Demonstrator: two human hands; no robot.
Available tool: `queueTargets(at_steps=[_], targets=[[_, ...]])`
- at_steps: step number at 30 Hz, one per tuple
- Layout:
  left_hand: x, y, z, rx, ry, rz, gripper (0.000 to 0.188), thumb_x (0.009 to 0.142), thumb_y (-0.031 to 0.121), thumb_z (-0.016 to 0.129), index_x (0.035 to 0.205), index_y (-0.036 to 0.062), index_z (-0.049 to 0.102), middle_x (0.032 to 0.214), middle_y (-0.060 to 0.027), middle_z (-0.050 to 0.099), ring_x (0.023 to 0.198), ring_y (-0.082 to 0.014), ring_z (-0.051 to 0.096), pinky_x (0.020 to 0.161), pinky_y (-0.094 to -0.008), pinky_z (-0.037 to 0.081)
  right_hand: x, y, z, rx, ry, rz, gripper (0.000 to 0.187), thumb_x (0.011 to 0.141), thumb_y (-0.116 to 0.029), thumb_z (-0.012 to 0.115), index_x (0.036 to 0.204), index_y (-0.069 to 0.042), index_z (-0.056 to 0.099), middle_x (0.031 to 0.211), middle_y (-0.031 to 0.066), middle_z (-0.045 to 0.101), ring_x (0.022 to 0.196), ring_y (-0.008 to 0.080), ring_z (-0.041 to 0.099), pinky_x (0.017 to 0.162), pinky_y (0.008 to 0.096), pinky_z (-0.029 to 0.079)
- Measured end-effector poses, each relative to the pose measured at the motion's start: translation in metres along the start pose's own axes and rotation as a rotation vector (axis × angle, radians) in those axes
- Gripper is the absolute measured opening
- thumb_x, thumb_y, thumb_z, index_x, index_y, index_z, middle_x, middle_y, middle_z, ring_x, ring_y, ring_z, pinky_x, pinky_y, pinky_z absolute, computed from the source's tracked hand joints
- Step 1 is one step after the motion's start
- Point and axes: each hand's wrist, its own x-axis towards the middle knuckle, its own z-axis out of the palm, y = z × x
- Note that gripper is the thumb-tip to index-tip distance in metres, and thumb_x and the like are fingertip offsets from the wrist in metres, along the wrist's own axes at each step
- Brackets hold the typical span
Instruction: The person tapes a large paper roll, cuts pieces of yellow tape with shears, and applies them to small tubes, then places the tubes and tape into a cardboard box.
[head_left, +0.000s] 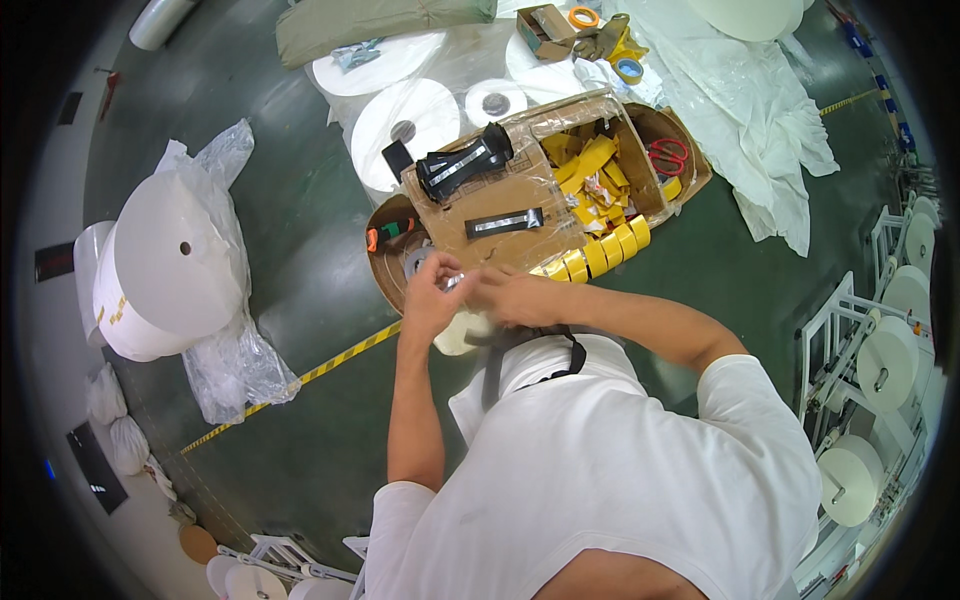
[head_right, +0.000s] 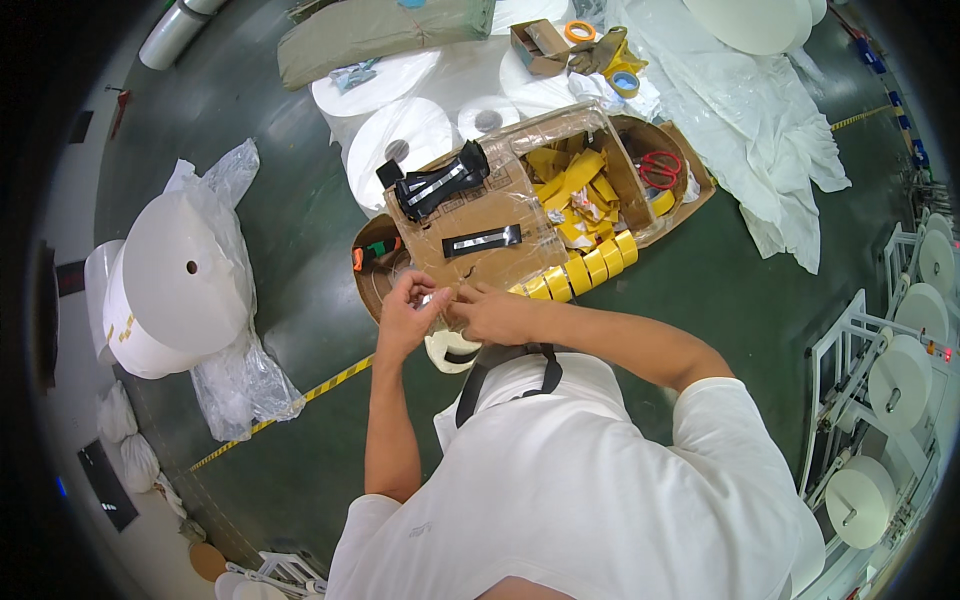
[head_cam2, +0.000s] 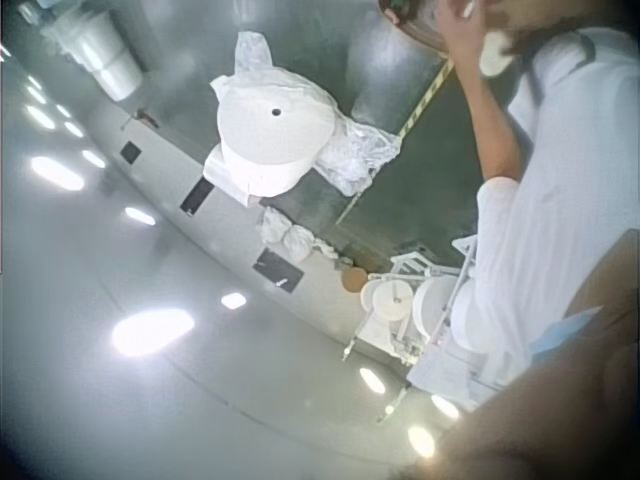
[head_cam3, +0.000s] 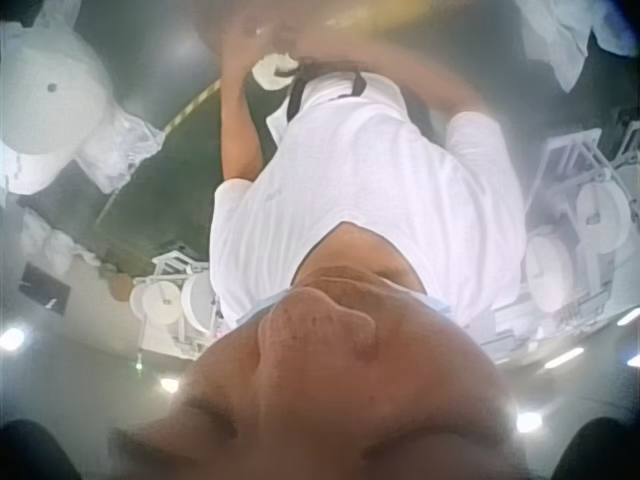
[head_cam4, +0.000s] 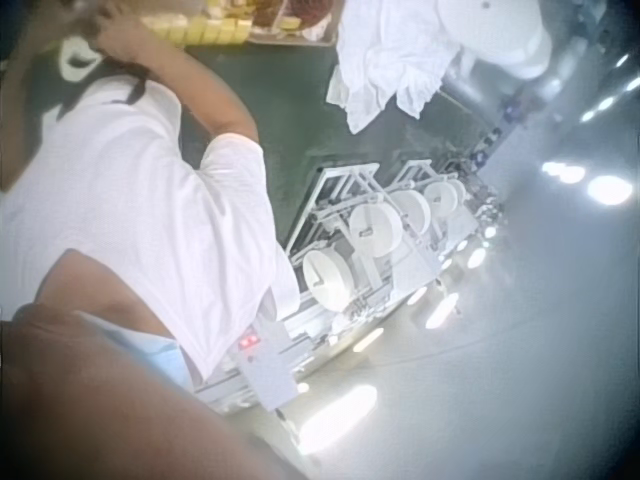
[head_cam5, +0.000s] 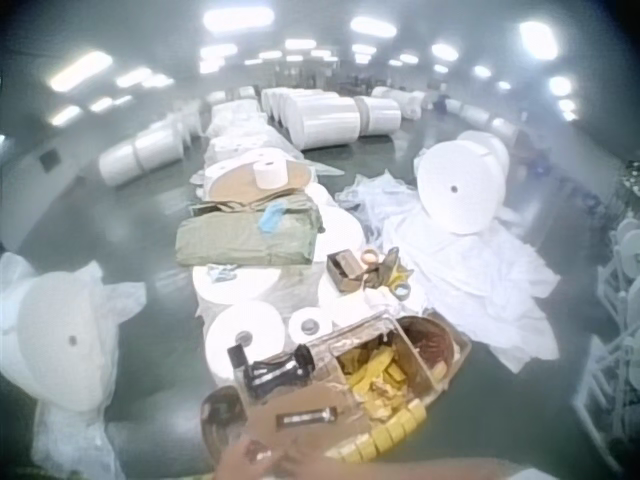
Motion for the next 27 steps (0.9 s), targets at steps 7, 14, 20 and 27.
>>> queueTargets(at_steps=[7,14,20,27], targets=[[-0.006,-0.004,0.015,-0.096,-0.46,-0.147,0.049,0.095,0.025,0.092,0.131,-0.0018,0.074,0.114,-0.0087,0.08,0.104,-0.0145,0.073,0.095,-0.032,0.059,-0.048,-0.005,-0.042,-0.043,0.297,0.107,0.018,0.089,-0.021,0.072,0.104,-0.011,0.072,0.139,0.0093,0.065,0.135,0.038,0.058,0.115,0.0507,0.048],[0.005,0.021,0.029,0.323,-0.225,0.177,0.05,0.085,0.035,0.096,0.122,0.0042,0.083,0.108,-0.0146,0.084,0.099,-0.0268,0.08,0.087,-0.0388,0.062,-0.071,0.011,-0.056,0.362,0.495,0.325,0.039,0.09,-0.018,0.088,0.126,-0.01,0.075,0.139,0.008,0.07,0.131,0.034,0.06,0.114,0.0467,0.049],[0.022,0.051,0.035,0.597,-0.125,0.412,0.049,0.08,0.03,0.097,0.121,0.0075,0.083,0.11,-0.0147,0.082,0.098,-0.0385,0.077,0.087,-0.0467,0.062,-0.062,0.023,-0.067,0.09,0.355,0.367,0.051,0.087,-0.024,0.09,0.132,-0.01,0.072,0.124,0.0072,0.071,0.117,0.0329,0.064,0.102,0.0471,0.055],[0.027,0.041,0.024,0.594,0.005,0.275,0.063,0.075,0.034,0.102,0.126,0.0066,0.079,0.104,-0.0117,0.079,0.089,-0.0299,0.075,0.082,-0.0418,0.061,-0.056,0.048,-0.041,0.069,0.354,0.491,0.048,0.083,-0.024,0.092,0.122,-0.008,0.069,0.116,0.0113,0.066,0.118,0.0353,0.063,0.103,0.0469,0.053]])
